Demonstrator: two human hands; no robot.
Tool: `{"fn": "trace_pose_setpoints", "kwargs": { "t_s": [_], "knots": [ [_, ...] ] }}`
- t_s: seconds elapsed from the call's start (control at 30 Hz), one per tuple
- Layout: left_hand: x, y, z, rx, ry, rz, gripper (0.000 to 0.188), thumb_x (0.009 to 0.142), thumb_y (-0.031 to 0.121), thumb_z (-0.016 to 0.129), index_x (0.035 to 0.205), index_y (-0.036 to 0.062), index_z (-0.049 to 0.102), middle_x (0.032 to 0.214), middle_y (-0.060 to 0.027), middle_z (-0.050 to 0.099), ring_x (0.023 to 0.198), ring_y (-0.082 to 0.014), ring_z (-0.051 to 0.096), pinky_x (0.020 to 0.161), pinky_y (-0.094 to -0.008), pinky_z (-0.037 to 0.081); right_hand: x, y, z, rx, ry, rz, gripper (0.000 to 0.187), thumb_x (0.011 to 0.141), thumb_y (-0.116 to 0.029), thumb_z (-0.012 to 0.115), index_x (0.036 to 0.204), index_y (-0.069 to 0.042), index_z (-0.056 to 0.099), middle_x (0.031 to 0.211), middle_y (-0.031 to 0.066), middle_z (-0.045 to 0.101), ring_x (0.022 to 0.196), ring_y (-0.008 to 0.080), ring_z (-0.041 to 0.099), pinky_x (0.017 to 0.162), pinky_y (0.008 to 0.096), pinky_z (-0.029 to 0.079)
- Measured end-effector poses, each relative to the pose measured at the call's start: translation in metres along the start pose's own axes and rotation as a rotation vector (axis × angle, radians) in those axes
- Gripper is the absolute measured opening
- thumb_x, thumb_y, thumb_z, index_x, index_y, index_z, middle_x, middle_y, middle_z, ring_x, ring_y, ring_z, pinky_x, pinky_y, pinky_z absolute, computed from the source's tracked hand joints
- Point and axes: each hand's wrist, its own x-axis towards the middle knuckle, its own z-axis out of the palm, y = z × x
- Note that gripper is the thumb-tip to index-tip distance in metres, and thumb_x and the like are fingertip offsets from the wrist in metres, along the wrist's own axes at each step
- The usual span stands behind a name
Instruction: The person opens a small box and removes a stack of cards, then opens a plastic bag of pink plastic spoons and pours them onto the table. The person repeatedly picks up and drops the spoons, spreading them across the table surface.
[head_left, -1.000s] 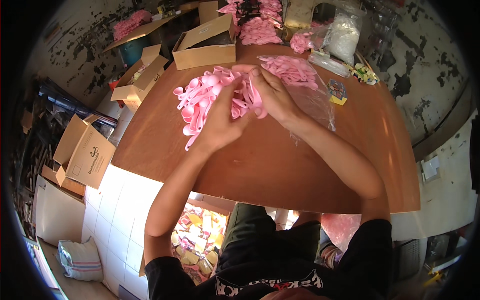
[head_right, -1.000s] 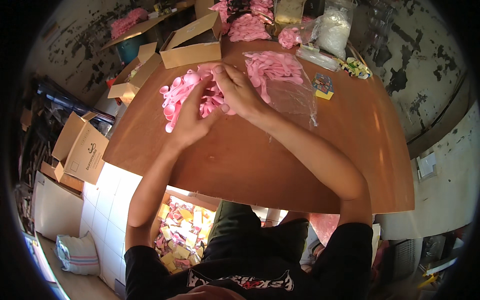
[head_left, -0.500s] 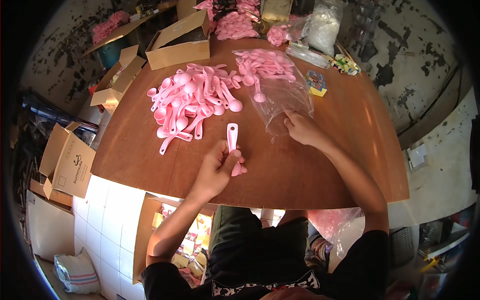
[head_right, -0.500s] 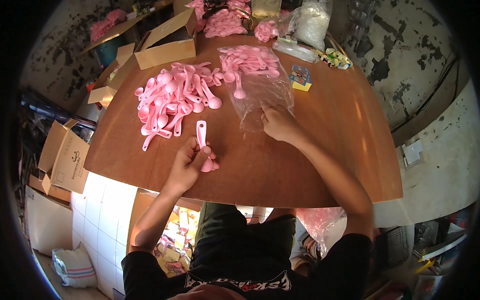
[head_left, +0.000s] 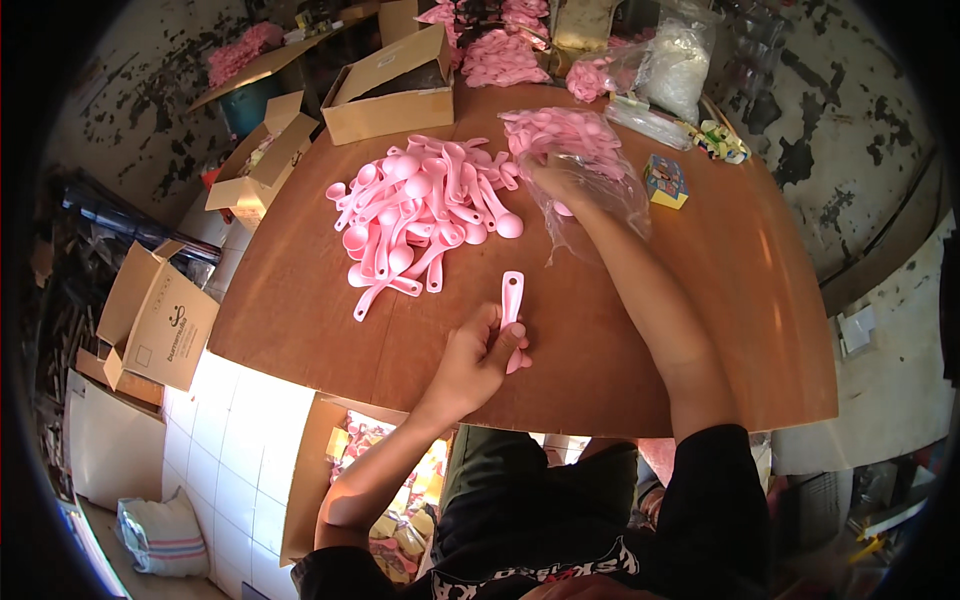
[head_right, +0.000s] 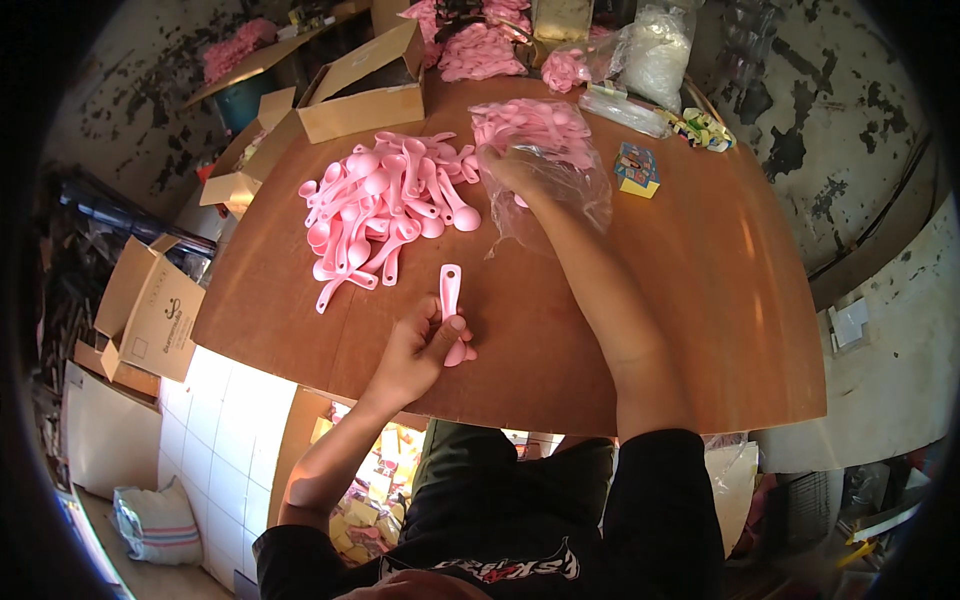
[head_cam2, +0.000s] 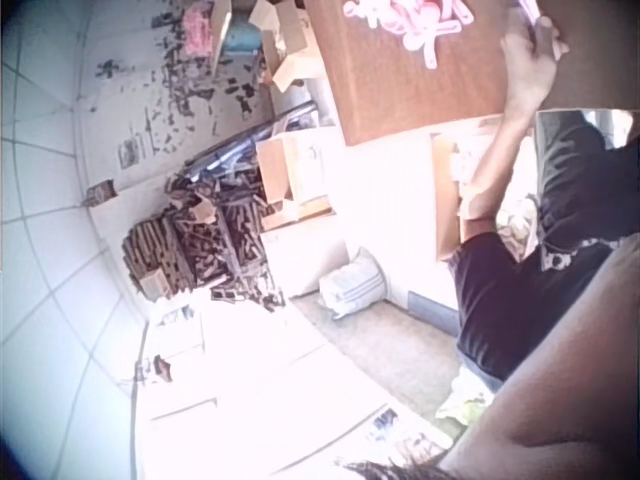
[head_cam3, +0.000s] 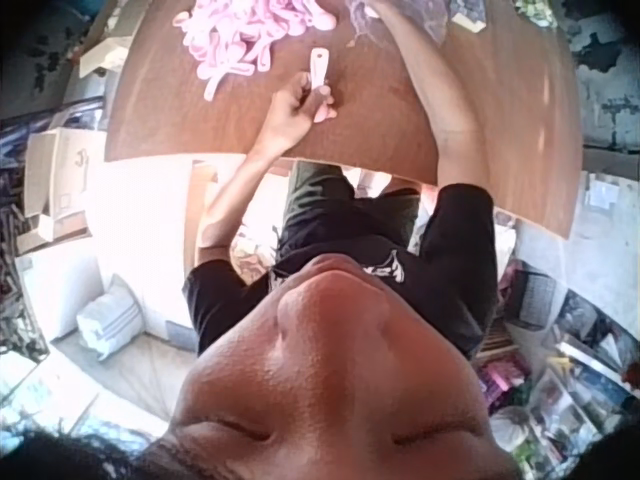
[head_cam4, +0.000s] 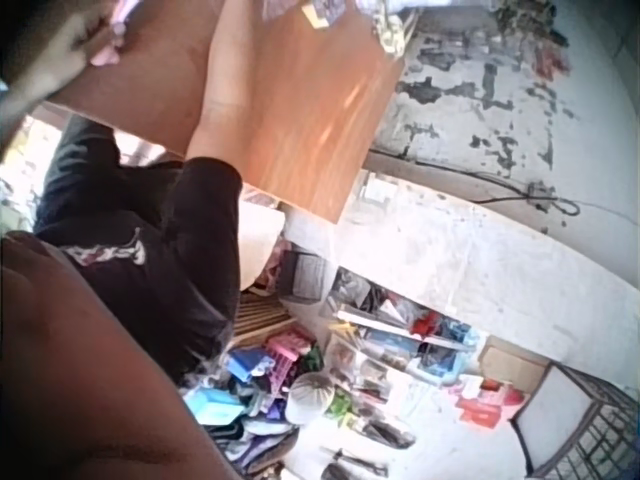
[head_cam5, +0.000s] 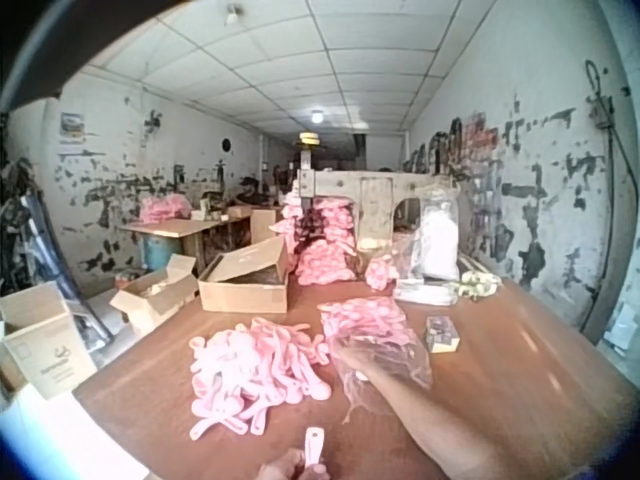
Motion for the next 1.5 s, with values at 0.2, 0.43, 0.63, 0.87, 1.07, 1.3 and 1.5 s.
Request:
{"fn": "trace_pose_setpoints", "kwargs": {
  "t_s": [0.2,0.43,0.63,0.87,1.07,1.3,1.5],
  "knots": [
    [-0.002,0.001,-0.004,0.015,-0.020,0.022,0.020,0.104,0.019,0.056,0.101,-0.0004,0.052,0.088,-0.0059,0.064,0.075,-0.0135,0.069,0.065,-0.0245,0.052,-0.028,0.016,-0.008,-0.084,-0.007,-0.273,0.055,0.095,-0.039,0.057,0.142,-0.011,0.052,0.128,0.0239,0.063,0.120,0.0392,0.060,0.102,0.0472,0.045],
    [0.000,-0.002,-0.002,0.020,-0.034,0.039,0.021,0.104,0.020,0.056,0.104,-0.0010,0.054,0.088,-0.0066,0.064,0.075,-0.0143,0.069,0.067,-0.0252,0.053,-0.055,0.000,-0.020,-0.057,0.039,-0.289,0.049,0.094,-0.034,0.058,0.140,-0.015,0.053,0.120,0.0251,0.065,0.111,0.0421,0.063,0.098,0.0504,0.046],
    [-0.001,-0.004,-0.003,-0.005,-0.007,0.022,0.021,0.104,0.020,0.057,0.105,-0.0005,0.054,0.088,-0.0067,0.065,0.075,-0.0146,0.069,0.066,-0.0248,0.054,-0.049,-0.020,-0.017,-0.232,0.018,-0.278,0.049,0.094,-0.034,0.059,0.140,-0.017,0.053,0.120,0.0265,0.064,0.111,0.0434,0.062,0.096,0.0523,0.047],
    [-0.004,-0.010,-0.009,0.016,-0.008,0.035,0.020,0.104,0.020,0.057,0.104,0.0003,0.055,0.088,-0.0064,0.065,0.075,-0.0149,0.070,0.065,-0.0246,0.053,-0.103,-0.018,-0.044,-0.360,0.053,-0.579,0.043,0.093,-0.023,0.059,0.134,-0.010,0.057,0.123,0.0250,0.061,0.116,0.0424,0.059,0.093,0.0536,0.049],
    [-0.003,0.000,-0.006,-0.007,-0.008,0.046,0.017,0.104,0.017,0.056,0.104,0.0002,0.054,0.089,-0.0076,0.066,0.076,-0.0167,0.070,0.069,-0.0268,0.056,-0.170,0.013,-0.064,-0.485,-0.101,-0.477,0.057,0.088,-0.007,0.062,0.144,-0.014,0.049,0.141,0.0225,0.050,0.115,0.0434,0.060,0.094,0.0490,0.050],
    [0.008,0.005,0.015,-0.557,0.102,-0.060,0.010,0.104,0.011,0.051,0.110,0.0040,0.051,0.093,-0.0114,0.066,0.084,-0.0226,0.071,0.077,-0.0337,0.059,-0.210,0.037,-0.092,0.098,0.069,-0.598,0.040,0.096,-0.008,0.059,0.136,-0.007,0.056,0.117,0.0195,0.065,0.098,0.0322,0.067,0.083,0.0411,0.055],
    [0.021,0.005,0.053,-0.807,0.211,-0.108,0.008,0.103,0.012,0.052,0.107,0.0061,0.052,0.085,-0.0066,0.057,0.076,-0.0195,0.060,0.075,-0.0350,0.057,-0.239,0.048,-0.127,0.860,-0.408,0.107,0.044,0.102,-0.018,0.059,0.143,-0.006,0.049,0.108,0.0076,0.066,0.077,0.0098,0.060,0.070,0.0266,0.054]
  ]
}}
